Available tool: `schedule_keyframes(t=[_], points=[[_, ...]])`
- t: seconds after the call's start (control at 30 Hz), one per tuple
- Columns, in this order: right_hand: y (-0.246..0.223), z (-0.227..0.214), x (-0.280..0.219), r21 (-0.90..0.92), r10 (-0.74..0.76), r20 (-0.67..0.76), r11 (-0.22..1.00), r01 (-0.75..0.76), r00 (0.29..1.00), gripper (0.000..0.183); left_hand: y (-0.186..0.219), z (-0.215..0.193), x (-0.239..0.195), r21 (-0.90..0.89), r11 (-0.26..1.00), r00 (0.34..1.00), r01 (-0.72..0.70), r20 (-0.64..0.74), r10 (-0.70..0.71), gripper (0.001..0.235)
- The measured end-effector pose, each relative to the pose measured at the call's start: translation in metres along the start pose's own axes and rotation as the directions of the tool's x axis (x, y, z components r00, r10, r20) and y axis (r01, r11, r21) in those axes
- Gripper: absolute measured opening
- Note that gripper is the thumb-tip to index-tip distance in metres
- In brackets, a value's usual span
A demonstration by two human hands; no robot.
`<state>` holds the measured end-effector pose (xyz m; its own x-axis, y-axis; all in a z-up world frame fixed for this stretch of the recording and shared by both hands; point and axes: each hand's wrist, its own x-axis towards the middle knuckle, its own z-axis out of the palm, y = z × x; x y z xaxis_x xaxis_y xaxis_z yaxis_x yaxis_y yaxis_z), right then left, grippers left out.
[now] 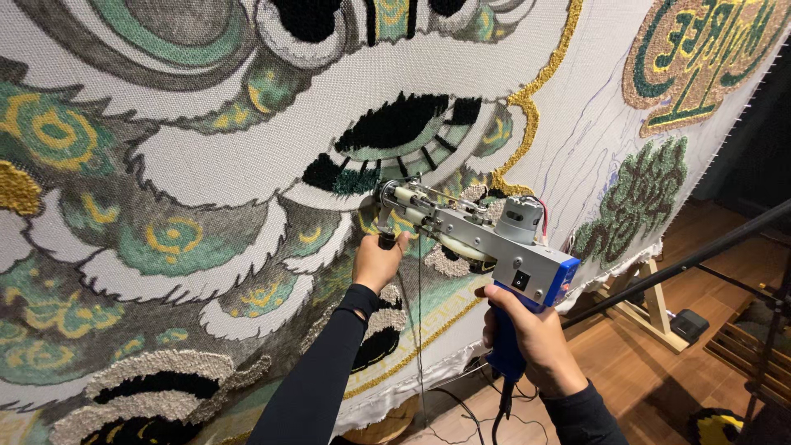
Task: The person uses a handheld electric tufting gun to apply dark green yarn into a stretched canvas featuring a large skull design. They guide the tool along the contours of the skull's eye socket, filling in the pattern with tufts of yarn while holding the device with both hands.
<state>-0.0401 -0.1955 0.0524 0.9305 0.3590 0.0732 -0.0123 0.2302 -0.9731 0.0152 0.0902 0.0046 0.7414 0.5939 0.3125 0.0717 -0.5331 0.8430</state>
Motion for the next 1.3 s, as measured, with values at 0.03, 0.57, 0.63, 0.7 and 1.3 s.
schedule_keyframes(t=[0.03,0.57,0.63,0.7,1.3], points=[[0.000,0.001,-0.001,-0.009,0.017,-0.024,1.000,-0.017,1.000,0.022,0.000,0.000,0.000,-0.009,1.000,1.000,-0.003,-0.001,0.003,0.055],[0.008,0.011,0.008,0.048,0.019,0.001,0.999,-0.019,1.000,0.028,-0.004,-0.001,0.018,-0.014,1.000,0.999,-0.025,-0.036,0.025,0.056],[0.008,0.013,0.009,0.087,0.018,0.017,0.996,-0.020,1.000,0.027,-0.005,0.001,0.020,0.003,1.000,0.999,-0.018,-0.047,0.018,0.057],[0.008,0.014,0.011,0.090,0.014,0.011,0.996,-0.015,1.000,0.025,-0.006,0.002,0.021,-0.007,1.000,0.999,-0.012,-0.047,0.012,0.057],[0.001,0.011,0.014,0.077,0.000,0.044,0.997,-0.003,0.999,0.028,0.004,0.000,0.021,-0.063,0.998,0.999,0.001,-0.052,-0.004,0.058]])
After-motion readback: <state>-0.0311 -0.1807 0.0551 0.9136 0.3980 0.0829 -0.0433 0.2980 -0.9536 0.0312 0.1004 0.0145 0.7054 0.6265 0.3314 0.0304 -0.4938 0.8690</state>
